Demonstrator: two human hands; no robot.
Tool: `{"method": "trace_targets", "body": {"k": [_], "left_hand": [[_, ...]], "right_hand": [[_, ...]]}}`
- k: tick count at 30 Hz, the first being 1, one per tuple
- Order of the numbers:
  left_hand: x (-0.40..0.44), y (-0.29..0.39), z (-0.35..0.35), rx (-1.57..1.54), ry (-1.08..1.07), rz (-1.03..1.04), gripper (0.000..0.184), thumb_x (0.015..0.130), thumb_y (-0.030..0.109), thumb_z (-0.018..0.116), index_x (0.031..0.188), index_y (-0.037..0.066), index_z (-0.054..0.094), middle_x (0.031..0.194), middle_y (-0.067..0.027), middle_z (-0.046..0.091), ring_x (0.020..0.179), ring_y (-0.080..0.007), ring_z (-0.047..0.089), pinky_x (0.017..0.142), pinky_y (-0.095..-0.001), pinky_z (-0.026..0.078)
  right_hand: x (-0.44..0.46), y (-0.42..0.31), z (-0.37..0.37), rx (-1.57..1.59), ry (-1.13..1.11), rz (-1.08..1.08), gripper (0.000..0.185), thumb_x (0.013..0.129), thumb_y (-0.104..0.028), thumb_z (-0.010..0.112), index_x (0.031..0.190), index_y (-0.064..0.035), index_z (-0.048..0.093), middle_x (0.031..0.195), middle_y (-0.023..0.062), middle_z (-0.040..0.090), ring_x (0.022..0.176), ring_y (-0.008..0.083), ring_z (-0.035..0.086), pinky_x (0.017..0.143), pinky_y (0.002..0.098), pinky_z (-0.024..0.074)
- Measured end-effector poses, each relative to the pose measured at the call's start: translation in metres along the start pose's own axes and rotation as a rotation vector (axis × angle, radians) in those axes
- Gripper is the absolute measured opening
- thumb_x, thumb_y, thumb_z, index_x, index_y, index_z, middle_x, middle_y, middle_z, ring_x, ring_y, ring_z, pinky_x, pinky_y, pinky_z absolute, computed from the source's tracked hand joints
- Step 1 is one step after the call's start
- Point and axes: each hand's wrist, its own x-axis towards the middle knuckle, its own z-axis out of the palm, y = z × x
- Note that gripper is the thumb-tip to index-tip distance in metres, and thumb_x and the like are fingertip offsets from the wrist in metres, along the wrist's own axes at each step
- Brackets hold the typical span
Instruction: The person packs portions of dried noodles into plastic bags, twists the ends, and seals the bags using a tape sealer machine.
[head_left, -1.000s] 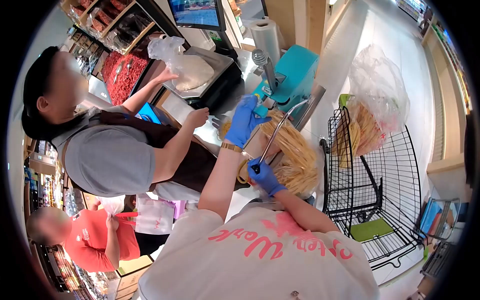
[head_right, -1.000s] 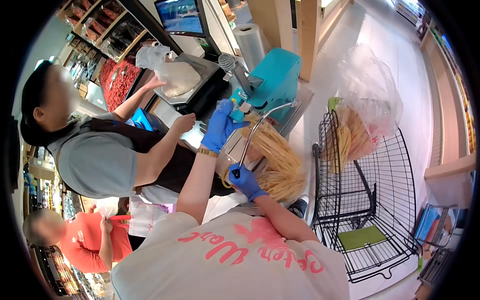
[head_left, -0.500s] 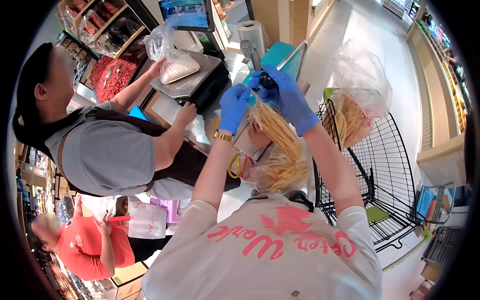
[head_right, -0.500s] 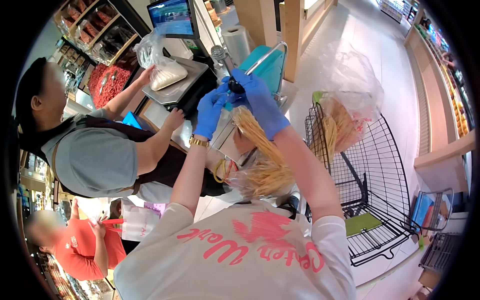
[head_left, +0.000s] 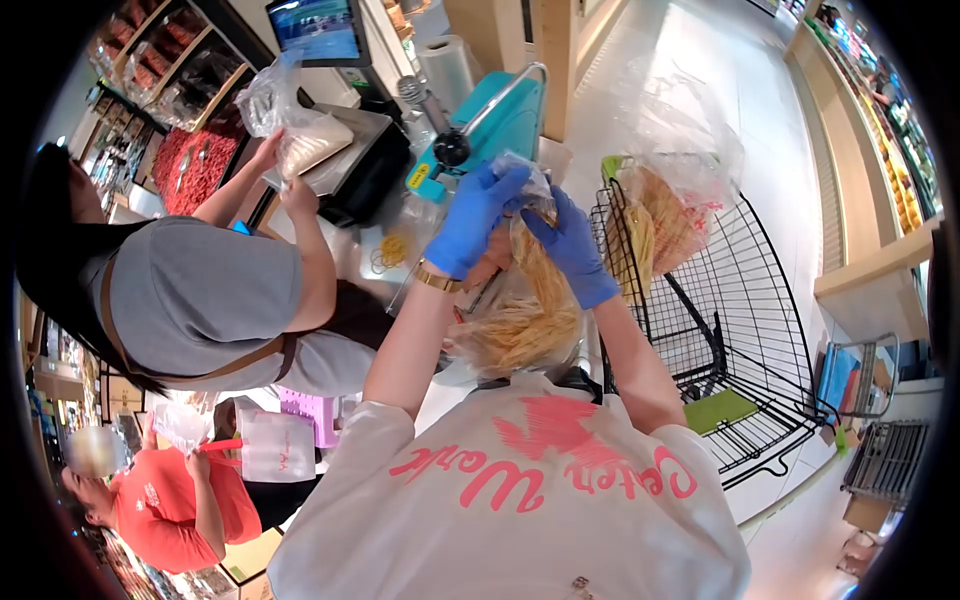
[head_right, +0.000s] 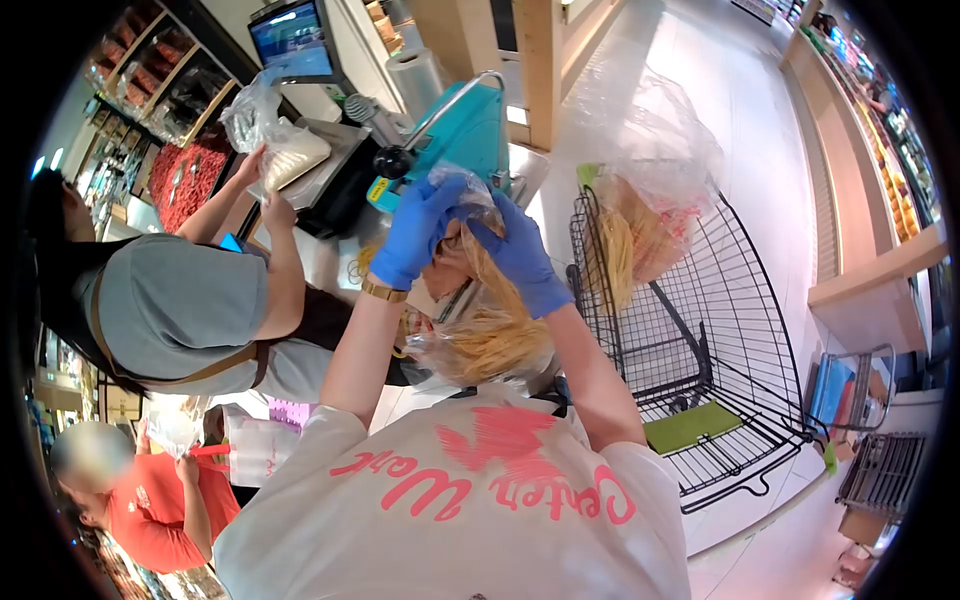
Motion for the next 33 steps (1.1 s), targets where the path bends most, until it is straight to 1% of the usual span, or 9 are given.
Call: {"method": "trace_targets", "body": {"k": [7,9,15,17,19,20,23,26,33], "left_hand": [[0.002,-0.009,0.042,0.181,-0.22,0.296,0.051,0.079,0.0,0.06,0.126,0.003,0.04,0.12,-0.0073,0.048,0.107,-0.0161,0.048,0.094,-0.0287,0.037],[0.003,-0.001,0.052,0.169,-0.304,0.356,0.054,0.079,0.0,0.06,0.128,0.003,0.039,0.127,-0.0068,0.043,0.11,-0.0169,0.045,0.097,-0.0303,0.035],[0.011,-0.03,0.039,0.189,-0.301,0.275,0.047,0.084,0.004,0.055,0.128,0.002,0.039,0.127,-0.006,0.045,0.109,-0.0143,0.045,0.096,-0.0269,0.035],[0.004,-0.046,0.028,0.132,-0.284,0.1,0.044,0.085,0.005,0.053,0.127,0.001,0.04,0.126,-0.0057,0.046,0.107,-0.0135,0.047,0.094,-0.0263,0.036],[0.001,-0.072,0.019,0.195,-0.25,0.196,0.043,0.086,0.005,0.053,0.127,0.001,0.04,0.126,-0.0056,0.046,0.105,-0.0134,0.048,0.093,-0.026,0.037],[-0.005,-0.078,0.018,0.192,-0.251,0.194,0.043,0.086,0.005,0.053,0.127,0.001,0.04,0.126,-0.0056,0.046,0.105,-0.0134,0.048,0.093,-0.026,0.037],[-0.024,-0.09,0.014,0.282,-0.203,0.085,0.042,0.086,0.005,0.052,0.126,0.001,0.04,0.126,-0.006,0.046,0.106,-0.0136,0.048,0.093,-0.0262,0.037],[-0.044,-0.094,0.006,0.313,-0.152,0.047,0.04,0.086,0.003,0.051,0.125,0.001,0.041,0.126,-0.0069,0.046,0.107,-0.0139,0.049,0.094,-0.0265,0.037],[-0.086,-0.104,-0.006,0.284,0.071,-0.06,0.04,0.085,-0.003,0.047,0.125,0.002,0.042,0.123,-0.0076,0.049,0.108,-0.0153,0.049,0.095,-0.0271,0.036]], "right_hand": [[0.006,-0.012,-0.045,-0.008,0.186,-0.275,0.026,0.09,-0.017,0.051,0.109,0.0004,0.052,0.089,0.0122,0.064,0.081,0.0191,0.061,0.076,0.0316,0.0461],[0.014,-0.048,-0.067,0.62,0.278,-0.283,0.024,0.094,-0.02,0.044,0.104,-0.0005,0.055,0.084,0.0082,0.064,0.076,0.0169,0.059,0.076,0.0295,0.046],[0.003,-0.156,-0.205,-0.188,0.795,-0.433,0.038,0.097,-0.028,0.03,0.096,-0.0016,0.058,0.084,0.0057,0.062,0.076,0.015,0.058,0.075,0.0275,0.0455],[-0.007,-0.182,-0.233,-0.321,0.9,-0.519,0.035,0.093,-0.026,0.031,0.094,-0.0006,0.056,0.084,0.011,0.062,0.086,0.0203,0.061,0.085,0.0298,0.0447],[-0.014,-0.202,-0.254,-0.063,0.906,-0.532,0.035,0.092,-0.026,0.032,0.094,-0.001,0.056,0.084,0.0116,0.062,0.088,0.0229,0.061,0.087,0.0318,0.0442],[-0.019,-0.194,-0.269,-0.054,0.842,-0.536,0.039,0.097,-0.029,0.03,0.098,-0.0014,0.058,0.085,0.0061,0.062,0.077,0.0146,0.058,0.077,0.026,0.0431],[-0.029,-0.155,-0.278,-0.312,0.78,-0.259,0.039,0.096,-0.031,0.032,0.096,-0.0024,0.059,0.085,0.0056,0.062,0.078,0.0136,0.057,0.078,0.0258,0.0423],[-0.04,-0.083,-0.261,-0.228,0.613,-0.044,0.034,0.095,-0.029,0.038,0.088,-0.003,0.058,0.08,0.0042,0.059,0.078,0.0119,0.055,0.077,0.0262,0.0428],[-0.087,0.195,-0.229,0.168,0.337,0.254,0.026,0.096,-0.019,0.039,0.096,0.0015,0.054,0.085,0.006,0.06,0.081,0.0149,0.056,0.078,0.0284,0.0449]]}}
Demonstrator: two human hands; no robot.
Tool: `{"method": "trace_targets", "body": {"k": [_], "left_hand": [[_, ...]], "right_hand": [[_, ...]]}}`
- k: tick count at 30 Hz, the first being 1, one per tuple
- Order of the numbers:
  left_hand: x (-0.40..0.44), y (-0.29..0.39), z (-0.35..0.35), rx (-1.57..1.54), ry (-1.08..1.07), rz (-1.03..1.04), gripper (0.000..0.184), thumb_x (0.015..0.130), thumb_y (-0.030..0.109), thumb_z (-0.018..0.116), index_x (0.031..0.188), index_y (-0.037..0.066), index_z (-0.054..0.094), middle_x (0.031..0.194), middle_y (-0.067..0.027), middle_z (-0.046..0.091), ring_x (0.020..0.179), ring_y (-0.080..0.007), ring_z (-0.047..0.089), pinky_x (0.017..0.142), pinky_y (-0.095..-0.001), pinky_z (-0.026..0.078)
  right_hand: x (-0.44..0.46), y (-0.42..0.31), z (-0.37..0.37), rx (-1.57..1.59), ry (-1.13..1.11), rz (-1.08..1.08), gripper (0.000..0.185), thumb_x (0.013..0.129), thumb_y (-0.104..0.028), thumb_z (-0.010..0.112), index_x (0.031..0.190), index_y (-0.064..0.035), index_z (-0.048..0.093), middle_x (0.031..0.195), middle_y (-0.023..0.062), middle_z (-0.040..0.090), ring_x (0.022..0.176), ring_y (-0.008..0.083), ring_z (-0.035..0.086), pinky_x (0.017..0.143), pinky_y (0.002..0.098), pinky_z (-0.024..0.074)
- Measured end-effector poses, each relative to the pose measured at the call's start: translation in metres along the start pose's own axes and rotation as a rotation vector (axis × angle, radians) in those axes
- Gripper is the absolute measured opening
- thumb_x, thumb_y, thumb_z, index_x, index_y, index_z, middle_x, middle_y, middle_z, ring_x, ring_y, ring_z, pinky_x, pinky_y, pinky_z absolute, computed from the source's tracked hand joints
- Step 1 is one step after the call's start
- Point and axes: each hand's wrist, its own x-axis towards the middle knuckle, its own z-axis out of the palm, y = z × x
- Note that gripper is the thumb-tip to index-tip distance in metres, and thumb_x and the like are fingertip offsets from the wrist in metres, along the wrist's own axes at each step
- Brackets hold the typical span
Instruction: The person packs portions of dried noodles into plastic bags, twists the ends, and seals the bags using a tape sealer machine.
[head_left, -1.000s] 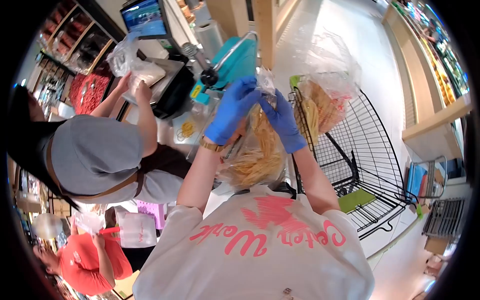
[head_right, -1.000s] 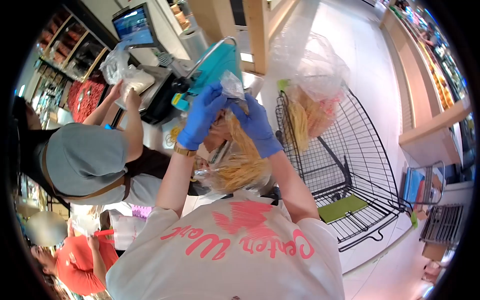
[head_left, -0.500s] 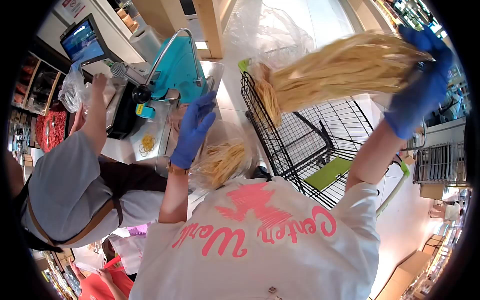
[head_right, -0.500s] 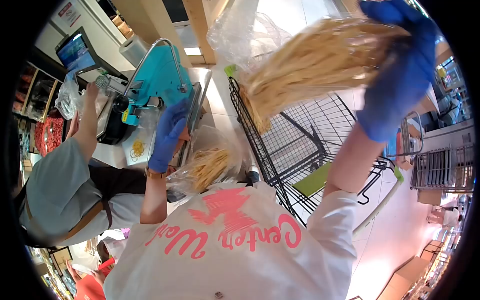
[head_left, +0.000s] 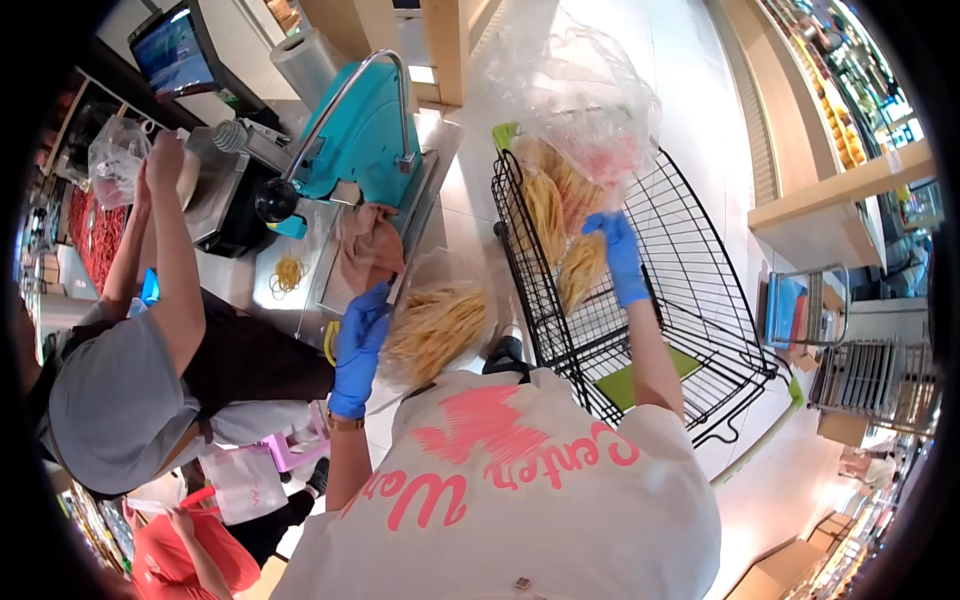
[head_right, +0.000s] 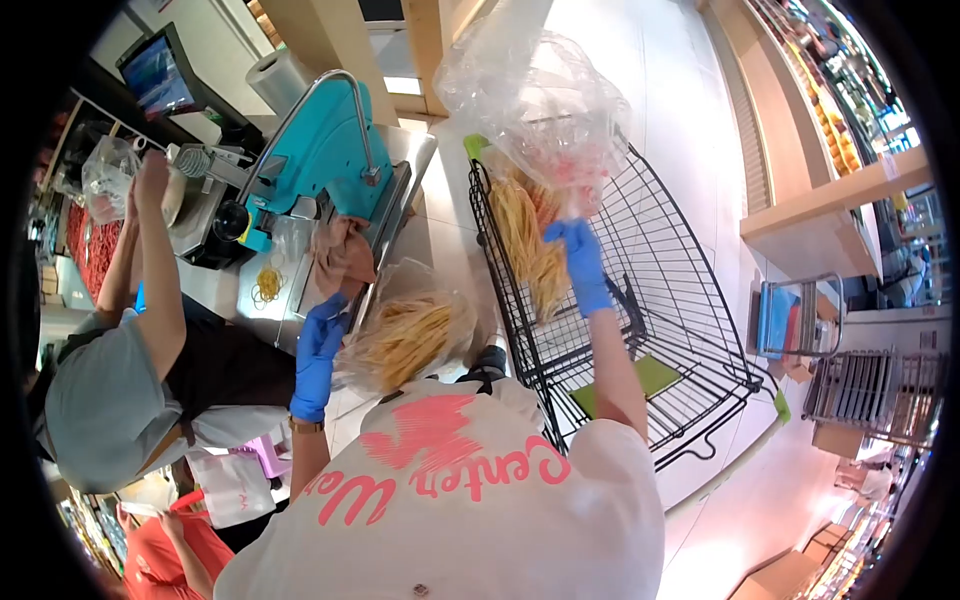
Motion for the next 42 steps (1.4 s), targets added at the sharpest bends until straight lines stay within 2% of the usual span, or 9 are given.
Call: {"method": "trace_targets", "body": {"k": [13,18,22,28,32,34,36,39,42], "left_hand": [[-0.082,-0.014,0.015,0.308,0.451,-0.112,0.041,0.084,0.001,0.049,0.124,0.006,0.044,0.127,-0.007,0.047,0.115,-0.0177,0.045,0.098,-0.0321,0.033],[-0.11,-0.027,-0.016,0.505,0.654,0.04,0.041,0.081,0.004,0.057,0.12,0.003,0.047,0.123,-0.0105,0.049,0.115,-0.0218,0.044,0.1,-0.0321,0.031],[-0.113,-0.053,-0.034,0.708,0.431,-0.046,0.061,0.074,0.01,0.067,0.128,0.004,0.039,0.128,-0.0094,0.043,0.116,-0.0204,0.043,0.097,-0.031,0.034],[-0.087,-0.082,-0.012,0.098,0.113,-0.186,0.014,0.082,0.009,0.061,0.095,0.004,0.061,0.088,0.0027,0.06,0.077,-0.0075,0.052,0.067,-0.0227,0.042],[-0.076,-0.083,-0.019,0.058,0.27,-0.102,0.021,0.082,0.01,0.061,0.101,0.003,0.057,0.096,0.0014,0.057,0.087,-0.0082,0.053,0.076,-0.0223,0.042],[-0.083,-0.084,-0.031,-0.468,0.354,0.144,0.041,0.08,0.013,0.064,0.116,0.002,0.048,0.112,-0.0029,0.052,0.101,-0.0103,0.051,0.09,-0.0233,0.038],[-0.088,-0.088,-0.039,-0.324,0.235,0.064,0.061,0.077,0.017,0.066,0.127,-0.001,0.035,0.126,-0.0075,0.041,0.117,-0.0159,0.042,0.102,-0.0282,0.029],[-0.085,-0.071,-0.008,0.096,0.154,0.131,0.075,0.075,0.016,0.065,0.135,0.0,0.024,0.137,-0.0145,0.03,0.128,-0.025,0.028,0.106,-0.0344,0.021],[-0.067,-0.082,0.019,0.687,0.065,0.241,0.057,0.074,0.014,0.063,0.124,0.001,0.038,0.117,-0.0174,0.045,0.111,-0.0293,0.042,0.1,-0.0364,0.03]], "right_hand": [[0.128,0.19,0.057,-0.628,-0.063,-0.078,0.032,0.082,-0.012,0.055,0.11,0.0009,0.053,0.104,0.0143,0.058,0.098,0.025,0.055,0.086,0.0355,0.042],[-0.003,0.023,0.077,-0.265,0.105,-0.015,0.059,0.075,0.002,0.051,0.132,0.0008,0.034,0.131,0.0131,0.041,0.125,0.0224,0.034,0.104,0.0303,0.0254],[-0.092,-0.022,0.116,-0.028,-0.136,0.108,0.066,0.072,0.002,0.057,0.133,-0.0008,0.032,0.135,0.0134,0.037,0.127,0.0234,0.033,0.104,0.034,0.0255],[-0.166,-0.045,0.242,-0.425,-0.833,-0.387,0.075,0.069,-0.022,0.07,0.132,-0.004,0.033,0.126,0.0183,0.045,0.116,0.0318,0.044,0.097,0.0369,0.0356],[-0.149,-0.027,0.265,-0.681,-0.917,-0.329,0.056,0.071,-0.028,0.069,0.119,-0.0067,0.048,0.103,0.0178,0.054,0.091,0.0343,0.055,0.078,0.0403,0.0449],[-0.138,-0.002,0.256,-0.708,-0.773,-0.475,0.047,0.073,-0.027,0.068,0.113,-0.007,0.051,0.096,0.0171,0.054,0.082,0.0338,0.055,0.072,0.0412,0.0447],[-0.134,-0.007,0.252,-0.728,-0.622,-0.619,0.038,0.075,-0.026,0.066,0.106,-0.0074,0.054,0.089,0.0163,0.053,0.073,0.0334,0.055,0.067,0.0422,0.0446],[-0.129,-0.052,0.245,-0.373,-0.655,-0.272,0.035,0.073,-0.023,0.066,0.101,-0.0067,0.054,0.091,0.0157,0.053,0.079,0.0333,0.053,0.072,0.0409,0.0441],[-0.144,-0.126,0.258,-0.476,-0.712,-0.726,0.039,0.068,-0.02,0.068,0.101,-0.0065,0.054,0.097,0.0149,0.052,0.09,0.0342,0.05,0.08,0.0415,0.0414]]}}
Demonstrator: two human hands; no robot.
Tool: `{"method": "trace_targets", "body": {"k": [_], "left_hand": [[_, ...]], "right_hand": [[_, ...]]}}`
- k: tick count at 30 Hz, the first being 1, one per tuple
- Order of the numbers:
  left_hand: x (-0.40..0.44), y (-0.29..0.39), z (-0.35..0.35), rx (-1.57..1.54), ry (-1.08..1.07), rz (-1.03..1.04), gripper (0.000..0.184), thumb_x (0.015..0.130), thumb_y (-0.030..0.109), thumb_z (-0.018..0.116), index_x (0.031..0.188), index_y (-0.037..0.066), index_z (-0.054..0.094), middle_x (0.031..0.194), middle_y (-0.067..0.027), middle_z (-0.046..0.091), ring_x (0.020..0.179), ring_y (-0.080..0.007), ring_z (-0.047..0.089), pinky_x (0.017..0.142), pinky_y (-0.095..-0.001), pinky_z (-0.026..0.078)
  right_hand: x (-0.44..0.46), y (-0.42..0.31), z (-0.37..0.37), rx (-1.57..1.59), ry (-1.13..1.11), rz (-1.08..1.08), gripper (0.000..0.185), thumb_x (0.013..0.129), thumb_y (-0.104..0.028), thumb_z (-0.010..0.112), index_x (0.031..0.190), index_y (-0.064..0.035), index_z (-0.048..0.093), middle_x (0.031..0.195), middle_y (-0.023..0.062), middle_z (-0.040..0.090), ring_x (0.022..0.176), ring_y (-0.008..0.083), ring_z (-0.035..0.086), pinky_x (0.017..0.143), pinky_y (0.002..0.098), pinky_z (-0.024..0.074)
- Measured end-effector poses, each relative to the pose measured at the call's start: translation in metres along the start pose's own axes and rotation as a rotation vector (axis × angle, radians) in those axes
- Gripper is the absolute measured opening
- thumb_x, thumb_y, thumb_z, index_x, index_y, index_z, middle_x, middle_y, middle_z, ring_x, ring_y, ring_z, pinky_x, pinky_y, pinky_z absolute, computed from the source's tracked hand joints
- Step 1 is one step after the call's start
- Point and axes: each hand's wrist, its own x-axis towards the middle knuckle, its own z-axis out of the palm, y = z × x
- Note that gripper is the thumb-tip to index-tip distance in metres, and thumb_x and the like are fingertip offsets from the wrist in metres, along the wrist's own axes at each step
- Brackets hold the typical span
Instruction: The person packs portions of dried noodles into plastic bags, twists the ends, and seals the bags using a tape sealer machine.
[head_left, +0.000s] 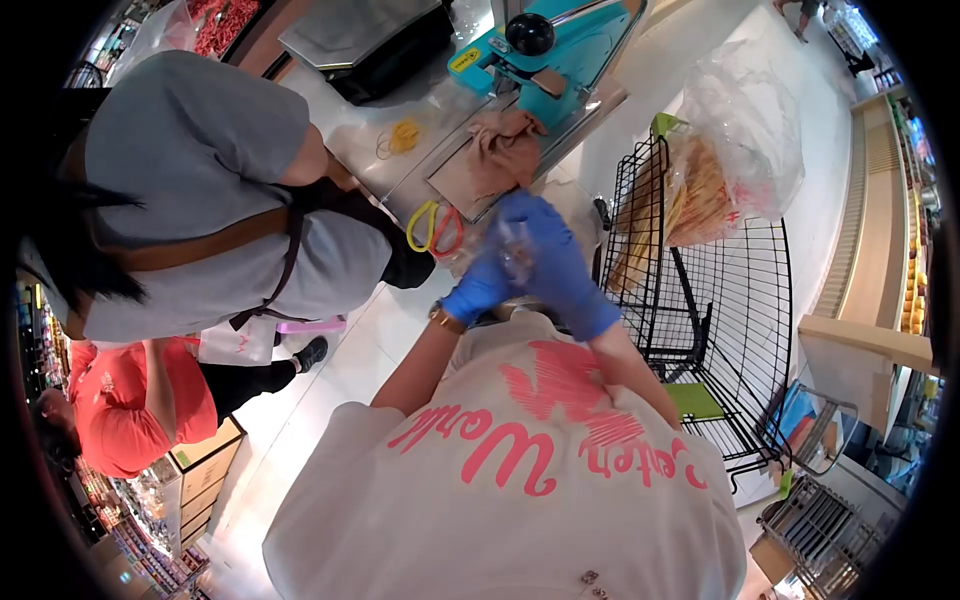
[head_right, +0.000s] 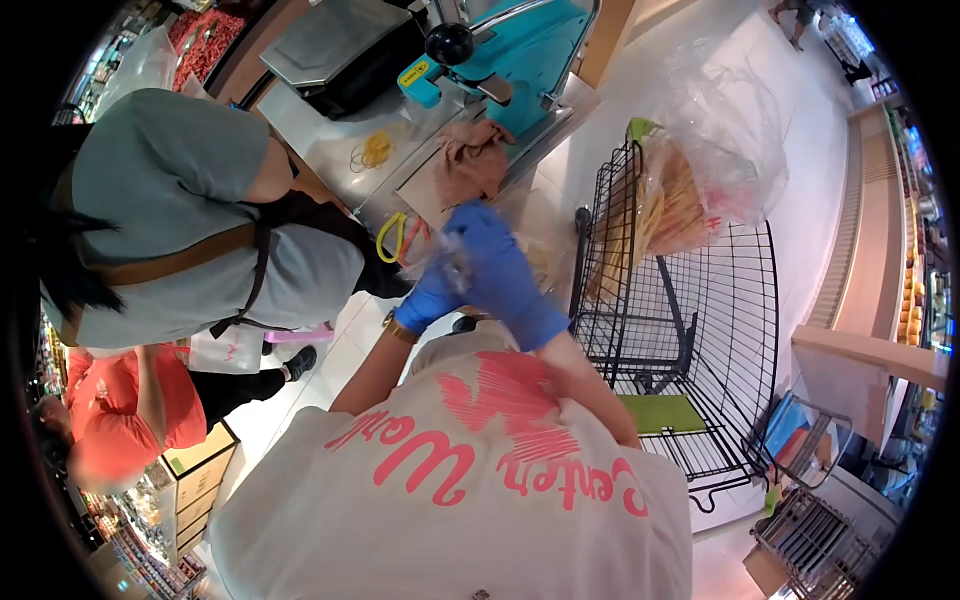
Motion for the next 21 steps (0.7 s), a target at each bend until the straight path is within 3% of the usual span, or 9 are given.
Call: {"method": "trace_targets", "body": {"k": [1,5,7,9,14,16,18,20,21], "left_hand": [[-0.005,-0.013,0.021,0.131,0.223,0.141,0.048,0.073,0.013,0.062,0.117,0.002,0.047,0.106,-0.0188,0.052,0.1,-0.0315,0.049,0.096,-0.0372,0.035],[0.0,0.038,-0.011,-0.194,0.32,0.089,0.031,0.076,0.012,0.06,0.104,0.0,0.054,0.102,-0.0145,0.056,0.094,-0.027,0.053,0.091,-0.0357,0.039],[0.014,0.069,-0.038,-0.988,0.139,-0.166,0.024,0.077,0.013,0.06,0.095,-0.001,0.056,0.098,-0.0105,0.059,0.089,-0.0226,0.055,0.085,-0.0329,0.041],[0.025,0.096,-0.068,-0.957,0.098,0.042,0.021,0.077,0.013,0.061,0.092,-0.001,0.056,0.095,-0.0097,0.059,0.088,-0.0215,0.055,0.083,-0.0324,0.042],[0.039,0.134,-0.113,-1.184,-0.038,0.41,0.016,0.078,0.014,0.061,0.081,-0.001,0.057,0.084,-0.0098,0.058,0.085,-0.0209,0.054,0.08,-0.0318,0.042],[0.041,0.144,-0.128,-1.074,-0.036,0.36,0.014,0.078,0.01,0.061,0.084,-0.001,0.056,0.081,-0.0082,0.058,0.08,-0.0177,0.055,0.077,-0.0292,0.044],[0.038,0.164,-0.139,-0.795,0.285,-0.101,0.018,0.08,0.017,0.062,0.075,0.002,0.055,0.078,-0.0066,0.061,0.076,-0.0122,0.054,0.072,-0.0257,0.043],[0.036,0.158,-0.126,-0.735,0.422,-0.116,0.012,0.081,0.012,0.061,0.079,0.002,0.056,0.081,-0.0052,0.063,0.073,-0.0067,0.052,0.068,-0.0213,0.042],[0.034,0.157,-0.121,-0.737,0.559,-0.095,0.012,0.082,0.012,0.06,0.078,0.002,0.055,0.079,-0.0054,0.062,0.074,-0.0084,0.053,0.069,-0.0226,0.043]], "right_hand": [[0.004,-0.01,-0.002,-0.024,-0.061,-0.014,0.046,0.064,-0.02,0.07,0.106,-0.0067,0.053,0.102,0.0151,0.051,0.098,0.0345,0.047,0.085,0.0417,0.0392],[0.015,-0.049,-0.057,-0.014,-0.155,-0.019,0.075,0.058,-0.021,0.076,0.125,-0.0071,0.044,0.12,0.0156,0.045,0.117,0.0326,0.039,0.097,0.04,0.0327],[0.0,-0.041,-0.072,0.296,-0.115,0.079,0.086,0.056,-0.023,0.078,0.13,-0.0073,0.038,0.126,0.0153,0.042,0.12,0.0313,0.037,0.1,0.0392,0.0304],[-0.008,-0.026,-0.09,0.509,-0.129,0.099,0.106,0.051,-0.024,0.083,0.139,-0.0081,0.025,0.139,0.0133,0.031,0.127,0.0269,0.031,0.105,0.0368,0.0245],[-0.03,-0.009,-0.062,0.672,-0.363,0.222,0.101,0.055,-0.013,0.083,0.138,-0.0069,0.026,0.129,0.0088,0.043,0.119,0.0185,0.04,0.102,0.0319,0.03],[-0.027,-0.017,-0.055,0.883,-0.244,0.345,0.093,0.06,-0.012,0.08,0.137,-0.0071,0.028,0.124,0.0068,0.048,0.114,0.0154,0.044,0.1,0.0311,0.0326],[-0.025,-0.035,-0.045,0.831,-0.056,0.207,0.089,0.061,-0.015,0.079,0.136,-0.0076,0.031,0.115,0.0093,0.052,0.107,0.0204,0.05,0.094,0.0328,0.0378],[-0.032,-0.054,-0.039,0.161,0.101,0.203,0.09,0.061,-0.019,0.078,0.136,-0.0082,0.031,0.104,0.0118,0.054,0.094,0.0276,0.054,0.085,0.0348,0.0413],[-0.033,-0.063,-0.044,0.158,0.116,0.131,0.093,0.059,-0.022,0.078,0.137,-0.0089,0.029,0.097,0.0144,0.052,0.086,0.0332,0.051,0.079,0.0367,0.0407]]}}
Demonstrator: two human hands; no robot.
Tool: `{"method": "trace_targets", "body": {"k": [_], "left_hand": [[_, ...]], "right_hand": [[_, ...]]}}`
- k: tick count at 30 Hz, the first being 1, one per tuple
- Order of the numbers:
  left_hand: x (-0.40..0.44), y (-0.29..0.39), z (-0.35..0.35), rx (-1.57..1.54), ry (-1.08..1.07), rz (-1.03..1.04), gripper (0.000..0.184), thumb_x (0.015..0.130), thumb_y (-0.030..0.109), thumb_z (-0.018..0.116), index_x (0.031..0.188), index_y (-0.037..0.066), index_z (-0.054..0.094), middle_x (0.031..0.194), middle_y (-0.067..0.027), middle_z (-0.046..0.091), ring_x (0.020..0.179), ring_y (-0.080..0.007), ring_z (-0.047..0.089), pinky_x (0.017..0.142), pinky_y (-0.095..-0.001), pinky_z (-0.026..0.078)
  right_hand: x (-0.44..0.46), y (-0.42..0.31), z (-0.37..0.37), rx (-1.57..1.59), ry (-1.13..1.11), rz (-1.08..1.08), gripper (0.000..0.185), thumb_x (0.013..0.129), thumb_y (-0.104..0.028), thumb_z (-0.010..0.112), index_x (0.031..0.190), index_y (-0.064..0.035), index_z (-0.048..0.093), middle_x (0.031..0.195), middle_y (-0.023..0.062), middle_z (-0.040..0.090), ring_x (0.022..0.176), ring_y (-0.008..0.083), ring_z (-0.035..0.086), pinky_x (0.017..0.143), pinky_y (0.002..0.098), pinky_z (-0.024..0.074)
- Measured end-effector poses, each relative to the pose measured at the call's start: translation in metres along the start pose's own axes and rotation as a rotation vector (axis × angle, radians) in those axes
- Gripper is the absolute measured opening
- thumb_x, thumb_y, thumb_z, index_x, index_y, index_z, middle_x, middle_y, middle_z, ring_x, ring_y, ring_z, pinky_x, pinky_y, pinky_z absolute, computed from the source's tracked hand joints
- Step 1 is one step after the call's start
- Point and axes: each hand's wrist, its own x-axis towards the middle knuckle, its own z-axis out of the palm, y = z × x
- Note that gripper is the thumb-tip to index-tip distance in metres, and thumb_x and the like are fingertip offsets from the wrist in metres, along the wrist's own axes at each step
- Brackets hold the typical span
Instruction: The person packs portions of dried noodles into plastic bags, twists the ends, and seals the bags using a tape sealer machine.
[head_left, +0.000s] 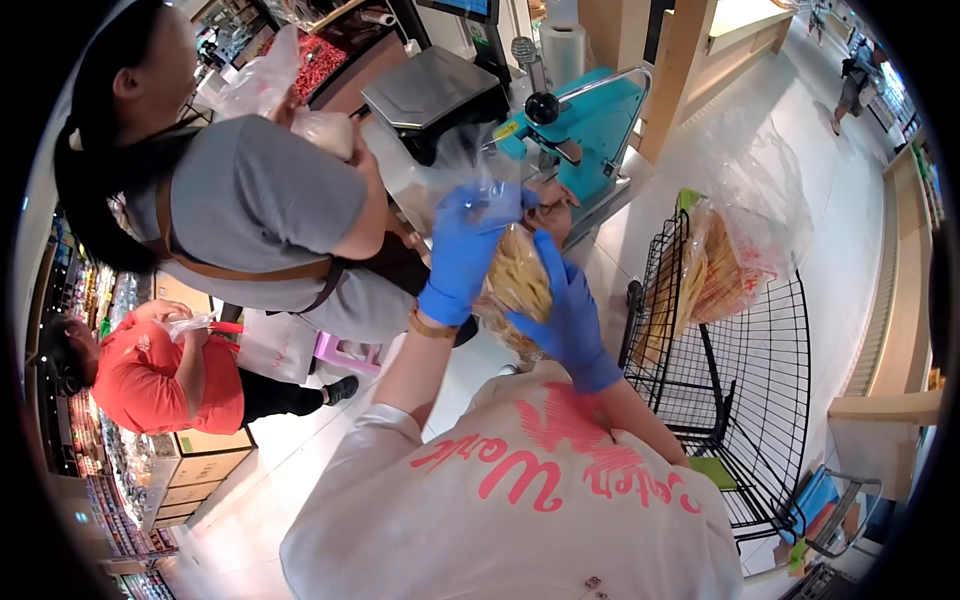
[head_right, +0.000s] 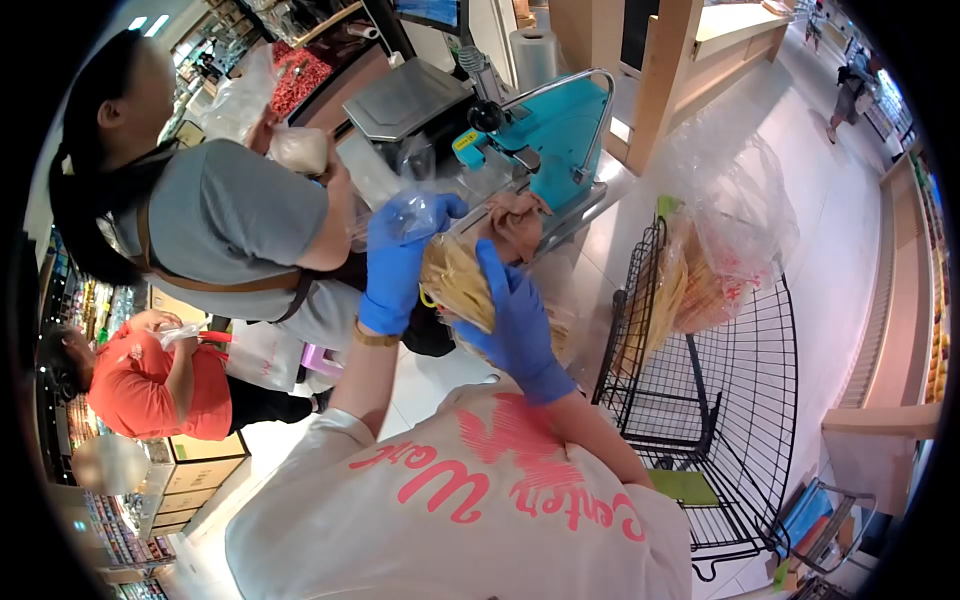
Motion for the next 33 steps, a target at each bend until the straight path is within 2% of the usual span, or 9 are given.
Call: {"method": "trace_targets", "body": {"k": [7,11,13,15,21,22,25,30,33], "left_hand": [[-0.006,-0.017,-0.006,-0.576,-0.478,0.063,0.014,0.089,0.015,0.048,0.084,0.002,0.052,0.077,-0.0077,0.056,0.076,-0.0175,0.055,0.07,-0.0305,0.046],[-0.01,-0.005,0.006,-0.361,-0.236,-0.251,0.014,0.087,0.016,0.055,0.08,0.004,0.055,0.073,-0.003,0.054,0.07,-0.0106,0.052,0.068,-0.0234,0.042],[-0.01,-0.008,0.006,0.257,-0.123,0.123,0.02,0.089,0.019,0.052,0.092,0.0,0.056,0.085,-0.0081,0.061,0.074,-0.0148,0.059,0.068,-0.0262,0.049],[-0.017,-0.005,0.017,0.249,-0.047,0.125,0.021,0.09,0.02,0.051,0.086,0.0,0.056,0.082,-0.007,0.061,0.074,-0.0136,0.058,0.065,-0.0258,0.048],[-0.02,-0.011,0.013,-0.7,-0.325,-0.223,0.025,0.091,0.017,0.045,0.067,0.008,0.042,0.06,-0.0027,0.043,0.063,-0.0158,0.044,0.07,-0.0331,0.042],[-0.022,-0.006,0.016,-0.593,-0.305,-0.299,0.023,0.089,0.016,0.046,0.069,0.005,0.044,0.061,-0.0036,0.044,0.071,-0.0168,0.047,0.074,-0.0341,0.042],[-0.019,0.013,0.035,-0.362,-0.3,-0.254,0.019,0.088,0.016,0.046,0.075,0.002,0.048,0.064,-0.0047,0.047,0.076,-0.0193,0.05,0.078,-0.034,0.041],[-0.007,-0.019,0.036,0.518,-0.188,0.251,0.009,0.082,0.009,0.062,0.08,0.004,0.055,0.077,-0.004,0.06,0.068,-0.007,0.055,0.061,-0.0197,0.044],[-0.008,-0.02,0.035,0.36,-0.081,0.022,0.012,0.086,0.012,0.058,0.078,0.004,0.054,0.07,-0.0033,0.058,0.067,-0.0089,0.054,0.062,-0.022,0.044]], "right_hand": [[0.024,0.022,-0.028,0.29,-0.069,-0.22,0.096,0.053,-0.021,0.081,0.134,-0.0059,0.032,0.107,0.0146,0.051,0.104,0.0287,0.049,0.089,0.0366,0.0379],[0.029,0.008,-0.015,0.614,-0.204,0.005,0.087,0.05,-0.02,0.082,0.125,-0.0034,0.041,0.112,0.0126,0.049,0.107,0.0257,0.048,0.091,0.0371,0.0372],[0.026,0.0,-0.008,0.616,-0.165,0.092,0.082,0.051,-0.02,0.083,0.121,-0.0032,0.045,0.11,0.0113,0.049,0.105,0.0247,0.049,0.089,0.0378,0.0381],[0.022,-0.012,-0.006,-0.042,0.159,-0.066,0.069,0.054,-0.024,0.083,0.112,-0.0033,0.049,0.094,0.0096,0.051,0.091,0.0216,0.054,0.077,0.0362,0.0422],[0.023,-0.007,-0.045,0.49,0.019,-0.048,0.062,0.057,-0.033,0.08,0.104,-0.003,0.052,0.081,0.0113,0.051,0.076,0.0241,0.055,0.066,0.0363,0.0435],[0.031,-0.014,-0.066,0.241,-0.371,0.394,0.065,0.057,-0.031,0.08,0.108,-0.0027,0.051,0.086,0.0126,0.053,0.078,0.0263,0.055,0.068,0.0369,0.0441],[0.036,0.001,-0.054,0.123,-0.058,-0.155,0.066,0.057,-0.027,0.081,0.11,-0.0017,0.05,0.091,0.0138,0.055,0.078,0.027,0.057,0.067,0.0353,0.0453],[0.025,-0.006,-0.015,0.425,0.104,0.02,0.062,0.061,-0.027,0.076,0.111,-0.0018,0.05,0.093,0.0162,0.055,0.081,0.0315,0.056,0.071,0.0365,0.0451],[0.018,-0.006,-0.007,0.249,0.163,0.081,0.058,0.064,-0.028,0.074,0.11,-0.0024,0.05,0.095,0.016,0.054,0.081,0.0335,0.054,0.071,0.0374,0.0446]]}}
